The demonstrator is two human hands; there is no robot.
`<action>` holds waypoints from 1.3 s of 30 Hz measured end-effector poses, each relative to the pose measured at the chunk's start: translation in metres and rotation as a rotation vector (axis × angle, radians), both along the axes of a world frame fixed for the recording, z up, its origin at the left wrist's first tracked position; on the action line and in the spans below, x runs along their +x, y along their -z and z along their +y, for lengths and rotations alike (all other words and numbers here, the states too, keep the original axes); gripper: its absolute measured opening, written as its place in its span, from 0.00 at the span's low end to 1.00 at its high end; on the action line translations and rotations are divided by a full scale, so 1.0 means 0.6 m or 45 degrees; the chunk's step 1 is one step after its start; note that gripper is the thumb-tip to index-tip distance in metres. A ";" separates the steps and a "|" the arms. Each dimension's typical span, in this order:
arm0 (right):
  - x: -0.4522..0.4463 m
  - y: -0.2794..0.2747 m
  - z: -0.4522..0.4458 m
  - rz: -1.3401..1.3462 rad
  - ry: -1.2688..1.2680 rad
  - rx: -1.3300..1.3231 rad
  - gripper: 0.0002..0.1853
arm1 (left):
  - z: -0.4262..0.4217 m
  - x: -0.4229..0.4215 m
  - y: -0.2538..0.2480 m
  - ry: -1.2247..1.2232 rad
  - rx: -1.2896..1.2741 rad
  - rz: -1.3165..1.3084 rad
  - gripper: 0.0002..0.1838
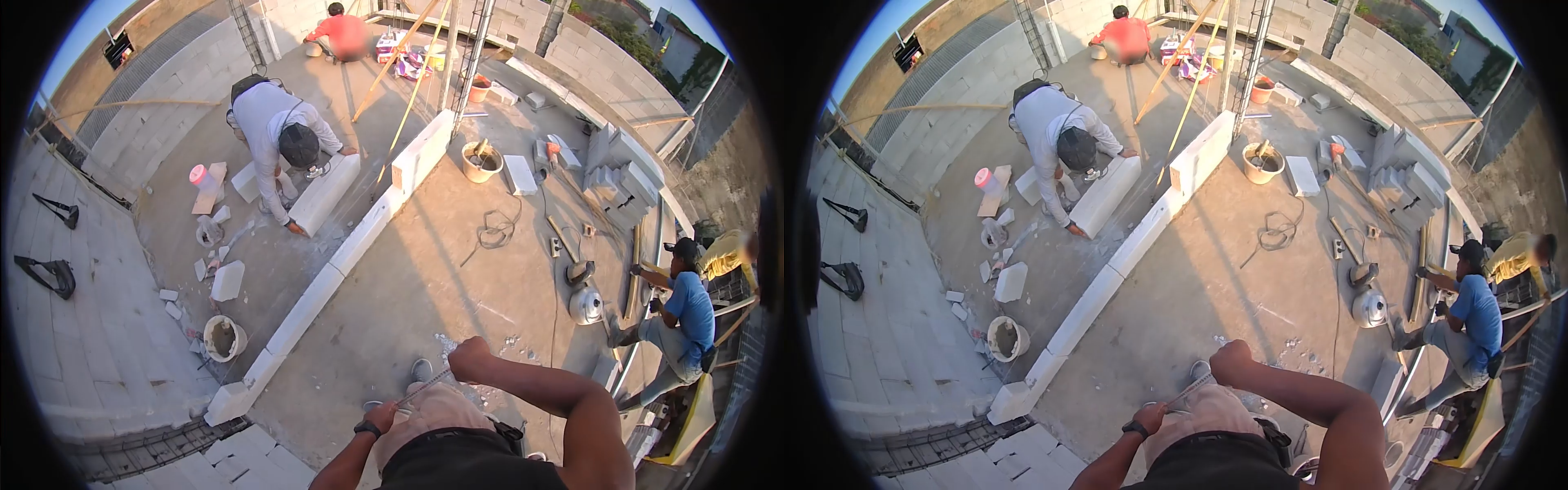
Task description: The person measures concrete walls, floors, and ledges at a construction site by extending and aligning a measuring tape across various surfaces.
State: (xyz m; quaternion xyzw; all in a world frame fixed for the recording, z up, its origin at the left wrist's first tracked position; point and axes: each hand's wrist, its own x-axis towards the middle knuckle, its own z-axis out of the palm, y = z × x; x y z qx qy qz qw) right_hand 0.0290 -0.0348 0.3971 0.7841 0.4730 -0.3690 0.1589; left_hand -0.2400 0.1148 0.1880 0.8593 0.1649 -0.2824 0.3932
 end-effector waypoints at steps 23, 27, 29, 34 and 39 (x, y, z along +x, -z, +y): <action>0.039 0.028 -0.085 0.062 0.240 -0.177 0.11 | -0.121 0.222 -0.025 0.205 -0.042 -0.398 0.16; 0.046 0.003 -0.094 0.024 0.291 -0.180 0.11 | -0.089 0.148 0.032 0.167 0.133 0.071 0.14; 0.044 0.005 -0.105 0.014 0.325 -0.149 0.11 | -0.071 0.145 0.013 0.228 0.120 0.063 0.17; 0.038 0.014 -0.108 0.096 0.391 -0.125 0.13 | -0.091 0.228 -0.059 0.179 0.035 -0.380 0.16; -0.008 0.040 -0.122 -0.002 0.523 0.260 0.07 | -0.089 0.210 -0.030 0.288 0.043 -0.299 0.17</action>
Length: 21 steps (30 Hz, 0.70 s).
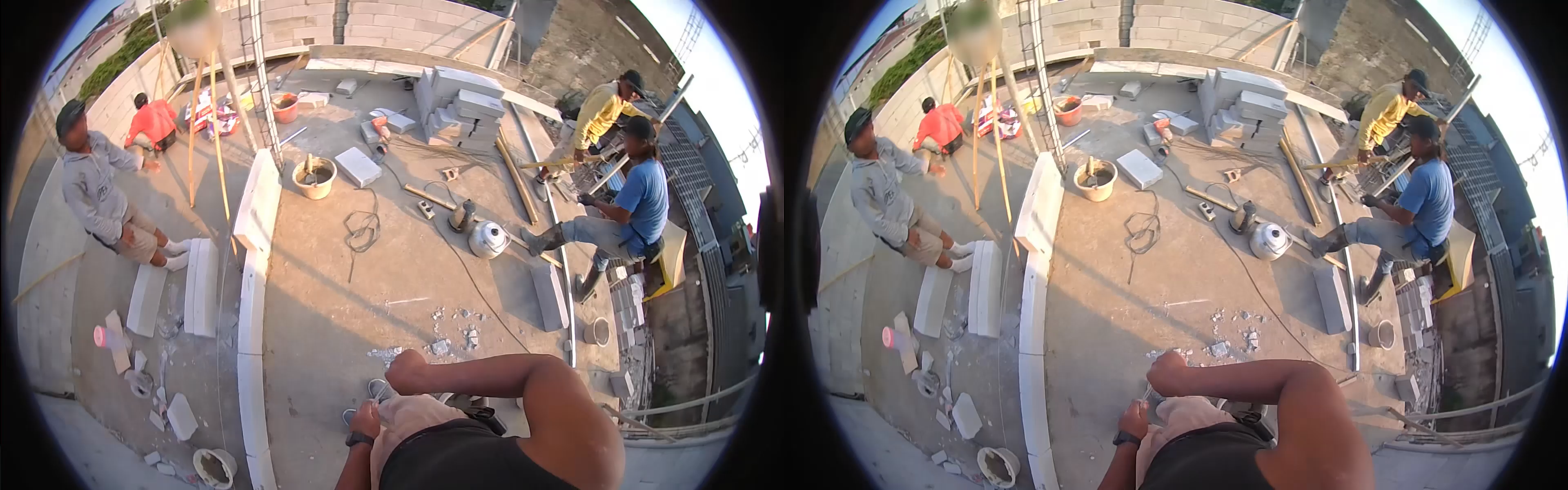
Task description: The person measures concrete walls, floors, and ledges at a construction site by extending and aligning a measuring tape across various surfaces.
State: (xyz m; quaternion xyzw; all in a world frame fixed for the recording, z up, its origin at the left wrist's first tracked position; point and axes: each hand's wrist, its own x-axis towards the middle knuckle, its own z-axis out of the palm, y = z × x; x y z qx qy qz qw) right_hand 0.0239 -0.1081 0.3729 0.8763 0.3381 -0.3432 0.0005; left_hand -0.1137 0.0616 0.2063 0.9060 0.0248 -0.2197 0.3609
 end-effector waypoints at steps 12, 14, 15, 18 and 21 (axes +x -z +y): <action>-0.087 0.021 0.000 0.050 0.424 -0.104 0.11 | 0.007 0.076 -0.050 0.400 -0.287 -0.347 0.18; -0.098 0.034 0.003 0.051 0.495 -0.133 0.11 | 0.046 0.046 -0.008 0.441 -0.209 -0.201 0.18; -0.103 0.034 0.005 0.061 0.547 -0.160 0.11 | 0.072 0.026 0.011 0.462 -0.124 -0.048 0.18; -0.107 -0.028 0.000 0.093 0.523 -0.190 0.10 | 0.127 -0.012 0.034 0.535 0.084 0.137 0.18; -0.115 -0.042 0.010 0.140 0.371 -0.274 0.10 | 0.099 -0.004 0.009 0.536 -0.088 0.136 0.17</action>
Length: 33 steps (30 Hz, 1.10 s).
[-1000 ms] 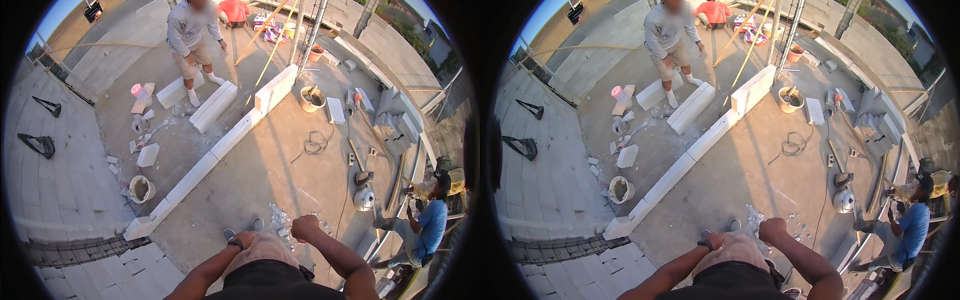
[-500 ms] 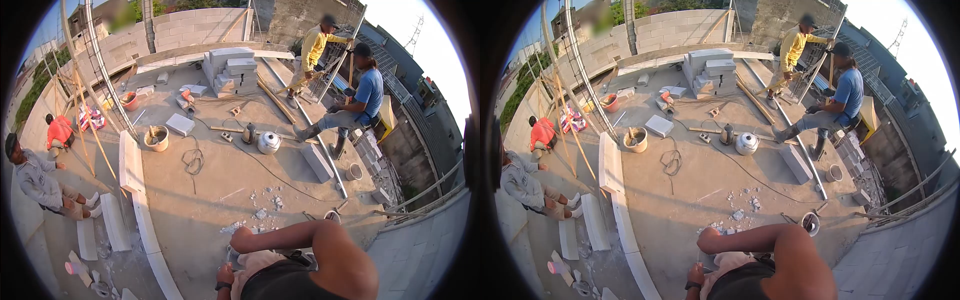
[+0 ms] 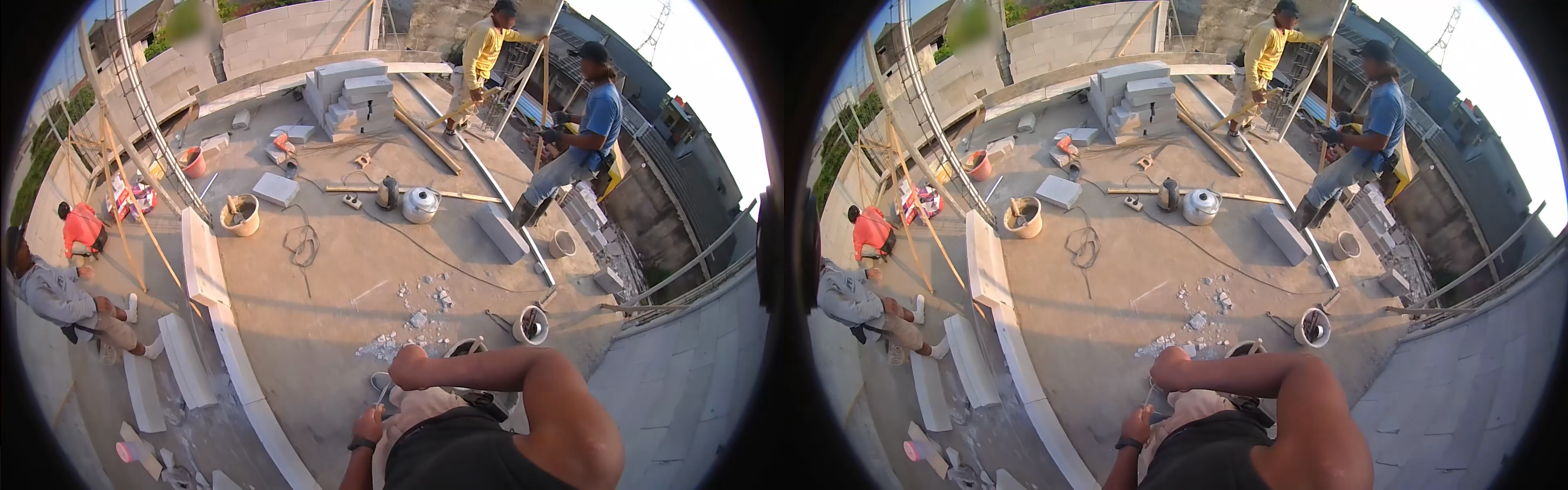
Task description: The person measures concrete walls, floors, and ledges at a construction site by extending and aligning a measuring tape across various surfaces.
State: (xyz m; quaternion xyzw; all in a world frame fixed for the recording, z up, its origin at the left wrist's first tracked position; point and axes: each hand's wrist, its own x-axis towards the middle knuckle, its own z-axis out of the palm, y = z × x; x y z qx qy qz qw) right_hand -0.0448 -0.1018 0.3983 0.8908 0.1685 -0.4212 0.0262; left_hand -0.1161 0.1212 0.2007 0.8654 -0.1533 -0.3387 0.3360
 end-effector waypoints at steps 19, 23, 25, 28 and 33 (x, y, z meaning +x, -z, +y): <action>-0.019 0.012 0.071 0.159 -0.116 -0.194 0.17 | -0.014 -0.014 -0.031 -0.066 -0.475 -0.269 0.14; -0.022 -0.008 0.061 0.037 -0.053 -0.172 0.13 | 0.030 -0.043 0.007 -0.280 -0.481 -0.331 0.14; -0.023 -0.016 0.054 0.064 -0.061 -0.201 0.15 | 0.041 -0.054 0.016 -0.327 -0.411 -0.218 0.15; -0.030 -0.012 0.041 0.138 -0.046 -0.194 0.18 | 0.010 -0.037 -0.037 -0.267 -0.436 -0.222 0.13; -0.041 0.013 0.032 0.188 0.012 -0.085 0.22 | -0.013 -0.005 -0.113 -0.159 -0.534 -0.944 0.09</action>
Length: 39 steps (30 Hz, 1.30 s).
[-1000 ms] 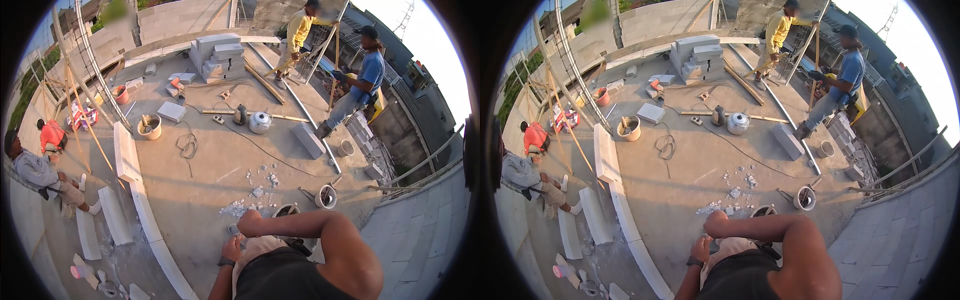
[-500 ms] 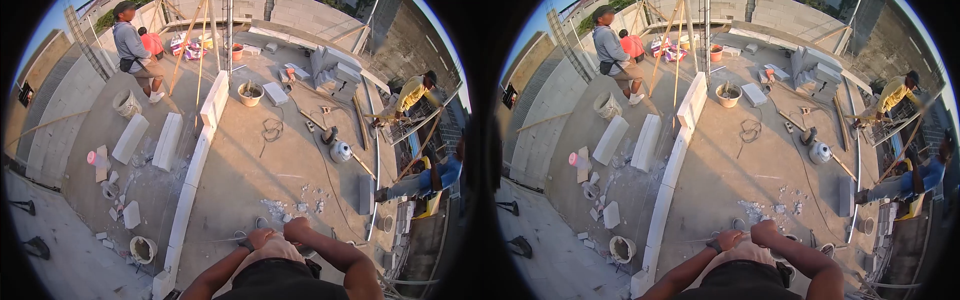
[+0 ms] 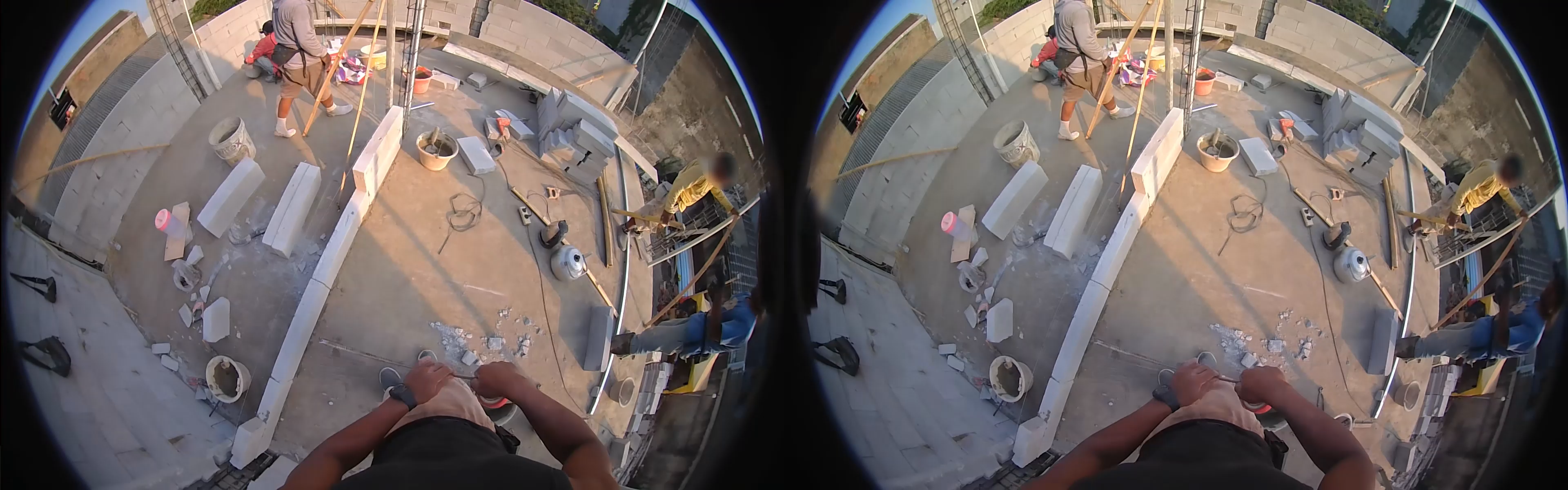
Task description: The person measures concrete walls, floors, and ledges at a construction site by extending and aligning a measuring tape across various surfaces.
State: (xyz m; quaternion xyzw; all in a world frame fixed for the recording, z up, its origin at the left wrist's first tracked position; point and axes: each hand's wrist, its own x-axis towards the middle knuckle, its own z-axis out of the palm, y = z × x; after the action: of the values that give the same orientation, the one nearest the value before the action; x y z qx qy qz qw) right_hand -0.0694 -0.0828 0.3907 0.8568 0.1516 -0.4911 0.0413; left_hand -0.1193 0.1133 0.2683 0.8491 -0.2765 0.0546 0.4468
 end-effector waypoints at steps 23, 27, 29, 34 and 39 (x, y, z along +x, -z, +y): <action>-0.063 0.035 -0.142 0.547 0.685 0.944 0.16 | 0.134 0.088 -0.060 0.249 0.234 0.249 0.14; -0.065 0.052 -0.180 0.562 0.810 0.907 0.17 | 0.112 0.128 -0.086 0.407 0.354 0.516 0.16; -0.049 0.063 -0.198 0.665 0.890 0.939 0.18 | 0.078 0.168 -0.099 0.466 0.364 0.459 0.16; 0.055 0.080 -0.188 0.559 0.951 1.172 0.17 | -0.096 0.284 -0.119 0.626 0.122 0.173 0.14; 0.198 0.107 -0.195 0.016 1.373 1.348 0.18 | -0.145 0.400 -0.162 0.393 -0.196 0.022 0.07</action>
State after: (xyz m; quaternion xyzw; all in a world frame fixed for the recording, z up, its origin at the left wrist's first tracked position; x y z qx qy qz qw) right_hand 0.0493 -0.1996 0.3264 0.7149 -0.0726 -0.3096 -0.6227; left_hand 0.1210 0.0262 0.3655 0.7602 -0.3949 -0.0011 0.5159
